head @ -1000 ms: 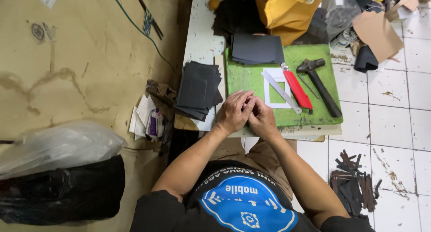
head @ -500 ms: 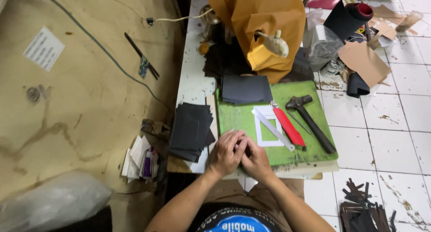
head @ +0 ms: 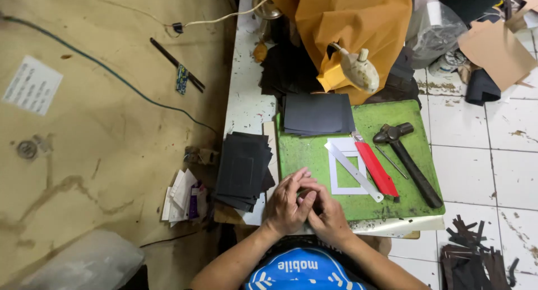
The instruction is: Measuring and cutting leather pieces using a ruler and utility knife on a workshop bench
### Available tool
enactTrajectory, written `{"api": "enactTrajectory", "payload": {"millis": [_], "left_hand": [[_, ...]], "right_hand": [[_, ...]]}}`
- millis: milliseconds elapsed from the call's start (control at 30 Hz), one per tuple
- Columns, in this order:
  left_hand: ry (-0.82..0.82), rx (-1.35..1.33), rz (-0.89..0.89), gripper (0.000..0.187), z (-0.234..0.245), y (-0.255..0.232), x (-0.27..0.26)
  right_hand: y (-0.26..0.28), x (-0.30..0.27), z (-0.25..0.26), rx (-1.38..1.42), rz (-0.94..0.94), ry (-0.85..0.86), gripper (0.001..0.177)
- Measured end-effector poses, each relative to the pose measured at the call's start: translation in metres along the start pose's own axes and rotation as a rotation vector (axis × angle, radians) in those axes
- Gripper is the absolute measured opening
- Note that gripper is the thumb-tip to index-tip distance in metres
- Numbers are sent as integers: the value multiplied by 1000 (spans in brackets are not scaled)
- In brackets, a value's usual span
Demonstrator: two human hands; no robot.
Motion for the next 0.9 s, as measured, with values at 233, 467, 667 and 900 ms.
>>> {"api": "enactTrajectory", "payload": {"millis": [233, 467, 667, 900], "left_hand": [[85, -70, 22, 77, -5, -25, -4], [34, -38, -36, 31, -17, -62, -17], [-3, 157, -154, 25, -27, -87, -31], [82, -315, -20, 66, -13, -110, -25]], "right_hand": [[2, -17, -10, -65, 128, 21, 57], [29, -51, -15, -346, 218, -72, 54], [52, -57, -10, -619, 337, -158, 53], [51, -71, -23, -1057, 383, -274, 55]]}}
Point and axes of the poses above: each hand's wrist, its own x-axis towards the middle knuckle, its own z-axis out of the back of the hand, y = z × x, the point moved 9 cm from there along x, towards the middle knuckle, and after that the axes turned 14 degrees about y, right-handed, at the moved point
